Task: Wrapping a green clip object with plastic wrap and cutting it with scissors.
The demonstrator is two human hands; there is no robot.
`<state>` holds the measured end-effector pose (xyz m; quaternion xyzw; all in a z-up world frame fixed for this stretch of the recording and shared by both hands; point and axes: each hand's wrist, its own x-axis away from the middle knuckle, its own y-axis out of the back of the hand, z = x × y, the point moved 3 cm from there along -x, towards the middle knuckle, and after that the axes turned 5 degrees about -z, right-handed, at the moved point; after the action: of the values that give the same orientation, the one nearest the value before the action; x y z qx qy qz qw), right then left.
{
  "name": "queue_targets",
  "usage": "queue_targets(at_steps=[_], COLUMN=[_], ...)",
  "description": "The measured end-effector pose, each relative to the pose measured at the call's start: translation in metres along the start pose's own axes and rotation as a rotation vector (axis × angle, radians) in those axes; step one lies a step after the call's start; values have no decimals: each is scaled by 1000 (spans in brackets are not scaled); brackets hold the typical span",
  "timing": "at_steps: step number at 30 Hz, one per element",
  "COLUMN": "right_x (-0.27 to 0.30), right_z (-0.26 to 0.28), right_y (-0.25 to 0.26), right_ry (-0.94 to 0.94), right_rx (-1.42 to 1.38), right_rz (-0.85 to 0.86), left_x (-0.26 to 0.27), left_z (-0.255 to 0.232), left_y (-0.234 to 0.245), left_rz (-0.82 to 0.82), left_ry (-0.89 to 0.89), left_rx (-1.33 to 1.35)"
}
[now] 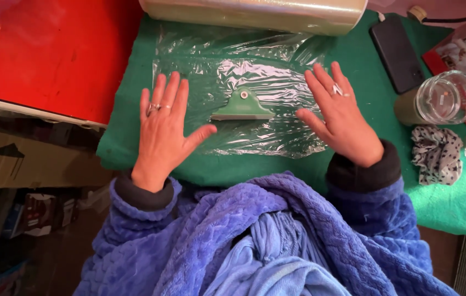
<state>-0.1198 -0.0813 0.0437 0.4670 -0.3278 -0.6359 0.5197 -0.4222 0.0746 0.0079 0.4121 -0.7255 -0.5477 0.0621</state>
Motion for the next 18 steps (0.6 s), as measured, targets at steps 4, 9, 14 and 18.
queue_targets(at_steps=[4, 9, 14, 18], right_x=[-28, -61, -89, -106], right_z=[1, -1, -26, -39], right_y=[4, -7, -48, -75], right_ry=[93, 90, 99, 96], right_rx=[25, -100, -77, -48], right_rz=[-18, 13, 32, 16], left_x=[-19, -29, -24, -19], left_z=[-10, -47, -54, -48], left_y=[9, 7, -23, -35], left_rz=[-3, 6, 29, 12], left_ry=[-61, -255, -234, -203], left_rx=[25, 128, 147, 170])
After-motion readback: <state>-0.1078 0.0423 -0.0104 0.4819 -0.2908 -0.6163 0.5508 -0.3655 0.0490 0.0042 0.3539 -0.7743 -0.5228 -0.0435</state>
